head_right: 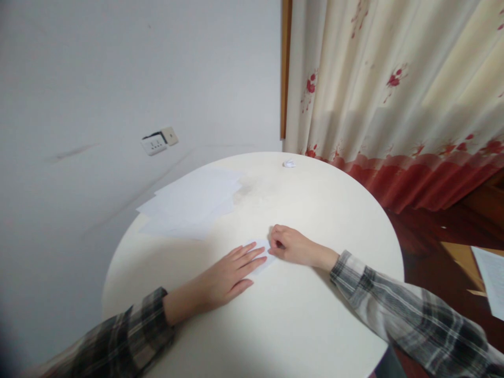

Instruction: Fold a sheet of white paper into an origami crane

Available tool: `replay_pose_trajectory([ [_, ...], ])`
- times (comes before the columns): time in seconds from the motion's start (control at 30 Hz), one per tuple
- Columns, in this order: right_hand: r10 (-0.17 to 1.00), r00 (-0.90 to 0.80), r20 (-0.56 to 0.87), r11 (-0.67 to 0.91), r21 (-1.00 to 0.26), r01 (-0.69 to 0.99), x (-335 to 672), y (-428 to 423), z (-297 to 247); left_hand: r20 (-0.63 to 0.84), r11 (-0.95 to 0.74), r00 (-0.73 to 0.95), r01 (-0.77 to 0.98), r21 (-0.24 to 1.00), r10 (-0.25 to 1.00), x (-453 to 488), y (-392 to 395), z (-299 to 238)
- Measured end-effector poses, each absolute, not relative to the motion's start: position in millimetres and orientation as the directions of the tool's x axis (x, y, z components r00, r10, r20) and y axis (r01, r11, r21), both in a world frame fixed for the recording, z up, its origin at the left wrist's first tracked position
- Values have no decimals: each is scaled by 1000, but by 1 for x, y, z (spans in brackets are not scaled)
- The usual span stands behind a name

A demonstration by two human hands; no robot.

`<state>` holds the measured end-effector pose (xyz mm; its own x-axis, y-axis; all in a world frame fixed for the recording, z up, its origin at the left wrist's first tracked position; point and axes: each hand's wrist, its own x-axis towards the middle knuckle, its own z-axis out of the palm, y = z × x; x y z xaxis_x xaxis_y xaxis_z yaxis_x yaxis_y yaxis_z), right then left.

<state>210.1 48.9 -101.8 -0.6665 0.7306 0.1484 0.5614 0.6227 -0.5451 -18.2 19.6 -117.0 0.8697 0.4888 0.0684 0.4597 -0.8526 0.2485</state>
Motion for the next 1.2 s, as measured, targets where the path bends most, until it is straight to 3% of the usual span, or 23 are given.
replay_pose_trajectory([
  [0.53, 748, -644, 158, 622, -504, 599, 208, 51, -106, 92, -848, 865, 456, 269, 494, -19, 19, -118],
  [0.67, 751, -641, 161, 620, -507, 599, 208, 50, -105, 153, -768, 793, 492, 410, 590, -18, 20, -118],
  [0.83, 748, -645, 159, 622, -508, 596, 208, 51, -107, 245, -565, 552, 537, 627, 797, -4, 24, -120],
  [0.97, 750, -642, 161, 619, -515, 593, 208, 51, -108, 297, -526, 441, 609, 594, 847, 8, 25, -121],
  [1.2, 744, -644, 180, 628, -518, 581, 208, 50, -107, 296, -534, 449, 645, 546, 844, 7, 21, -123],
])
